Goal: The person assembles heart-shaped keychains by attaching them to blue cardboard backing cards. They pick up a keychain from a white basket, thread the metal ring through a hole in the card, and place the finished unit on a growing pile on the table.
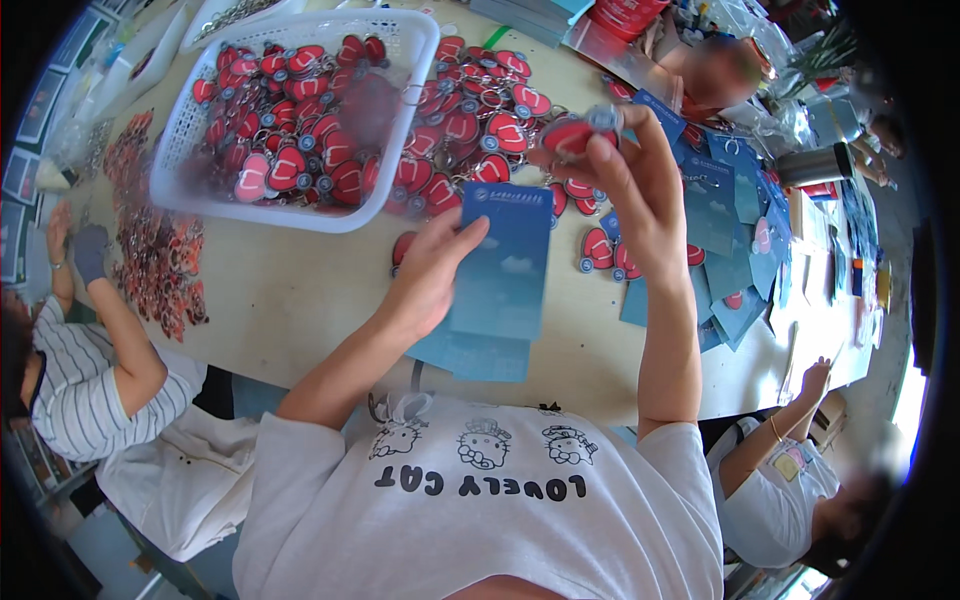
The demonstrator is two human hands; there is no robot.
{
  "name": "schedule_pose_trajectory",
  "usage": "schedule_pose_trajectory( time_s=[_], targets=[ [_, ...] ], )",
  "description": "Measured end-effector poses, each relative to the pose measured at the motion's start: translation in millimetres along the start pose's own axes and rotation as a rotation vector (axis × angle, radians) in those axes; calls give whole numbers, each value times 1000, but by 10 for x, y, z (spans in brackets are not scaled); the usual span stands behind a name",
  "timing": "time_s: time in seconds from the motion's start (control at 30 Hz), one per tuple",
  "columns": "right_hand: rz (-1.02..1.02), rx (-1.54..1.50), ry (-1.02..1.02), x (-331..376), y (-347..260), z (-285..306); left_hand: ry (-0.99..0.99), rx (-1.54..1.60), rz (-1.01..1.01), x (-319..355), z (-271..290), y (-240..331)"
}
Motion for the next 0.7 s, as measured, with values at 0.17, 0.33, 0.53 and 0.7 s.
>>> schedule_pose_trajectory(
  time_s=[0.17,0.33,0.53,0.7],
  targets=[
    [140,746,-344,408,83,-273,-51,246,20,-66,-174,63],
    [140,986,-441,569,82,-349,71,73,-175,-81,-158,94],
    [302,1146,-414,555,98,-327,171,227,3,-43,-165,119],
    [395,1169,-332,501,50,-405,197,290,-16,-23,-190,136]
  ],
)
Point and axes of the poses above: each hand's wrist, its own x-axis away from the middle knuckle, its own z-axis out of the back of the hand, y = z × x, the point moved 6 cm from there along -x, towards the middle knuckle, and after that the axes turned 7 degrees about -x, right-handed, at the moved point
